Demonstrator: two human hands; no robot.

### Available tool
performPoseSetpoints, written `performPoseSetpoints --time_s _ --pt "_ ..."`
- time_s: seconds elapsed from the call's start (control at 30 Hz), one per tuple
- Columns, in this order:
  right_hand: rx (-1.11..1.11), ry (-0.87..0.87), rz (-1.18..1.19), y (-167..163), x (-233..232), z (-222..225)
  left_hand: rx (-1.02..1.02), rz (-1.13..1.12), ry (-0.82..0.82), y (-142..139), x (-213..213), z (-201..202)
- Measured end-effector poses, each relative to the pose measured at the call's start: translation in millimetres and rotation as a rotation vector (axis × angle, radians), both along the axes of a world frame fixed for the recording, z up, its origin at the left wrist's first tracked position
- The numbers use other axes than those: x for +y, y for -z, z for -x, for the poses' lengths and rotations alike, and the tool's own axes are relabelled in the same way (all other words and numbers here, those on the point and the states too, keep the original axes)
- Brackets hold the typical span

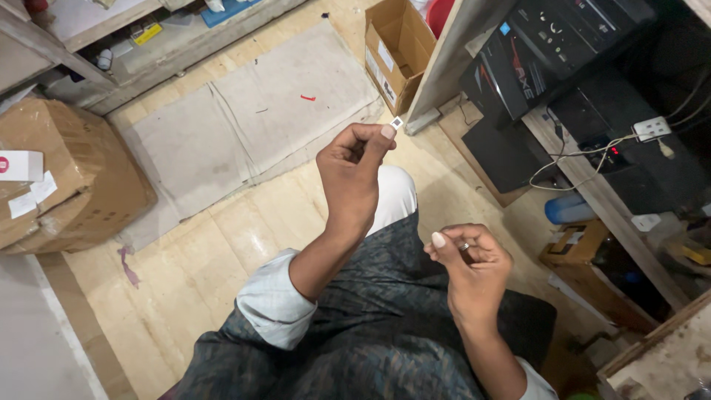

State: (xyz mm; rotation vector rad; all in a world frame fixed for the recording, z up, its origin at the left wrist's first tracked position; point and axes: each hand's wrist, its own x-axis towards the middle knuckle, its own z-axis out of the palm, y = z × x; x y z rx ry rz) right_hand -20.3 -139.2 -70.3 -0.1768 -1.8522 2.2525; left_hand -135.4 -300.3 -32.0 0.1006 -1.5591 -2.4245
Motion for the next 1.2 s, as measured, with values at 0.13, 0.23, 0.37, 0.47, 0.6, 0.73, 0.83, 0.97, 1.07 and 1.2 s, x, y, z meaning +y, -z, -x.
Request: performPoseSetpoints --time_s 0.13,0.23,0.37,0.47,0.6,0.73,0.83,0.97,1.07,1.2 --pt "-0.049 0.041 0.074 5.2 0.1 -1.7 0.015 0.004 -0.008 2.3 -2.1 -0.2" --pt "0.013 0.011 0.059 6.4 2.6 -2.5 0.015 0.031 -0.017 2.4 -2.8 -0.9" --pt "0.054 0.014 0.075 5.6 5.8 -3.7 0.019 0.016 -0.024 1.9 -1.5 0.4" --pt "0.065 0.01 0.112 3.4 5.8 -3.9 0.022 0.014 -0.026 1.9 -1.1 0.7" --pt "0.041 0.024 0.053 -0.4 4.6 -7.3 0.036 0.016 -0.02 3.6 -0.7 -1.4" --pt "0.019 -0.018 -0.147 -2.3 7.6 -11.5 0.033 0.047 -0.029 6.7 -0.5 -1.9" --pt "-0.037 -0.004 -0.194 -0.4 9.7 -13.5 0.016 0.038 -0.024 9.0 0.2 -3.0" --pt "0.001 -0.012 -0.073 1.7 12.7 -15.3 0.053 0.06 -0.024 9.7 2.0 -4.4" --pt "0.057 -0.018 -0.047 1.9 13.9 -16.0 0.064 0.106 -0.039 8.9 1.8 -6.0" --pt "0.042 -0.039 0.035 0.0 17.5 -15.3 0.115 0.186 -0.071 8.1 2.0 -7.6"
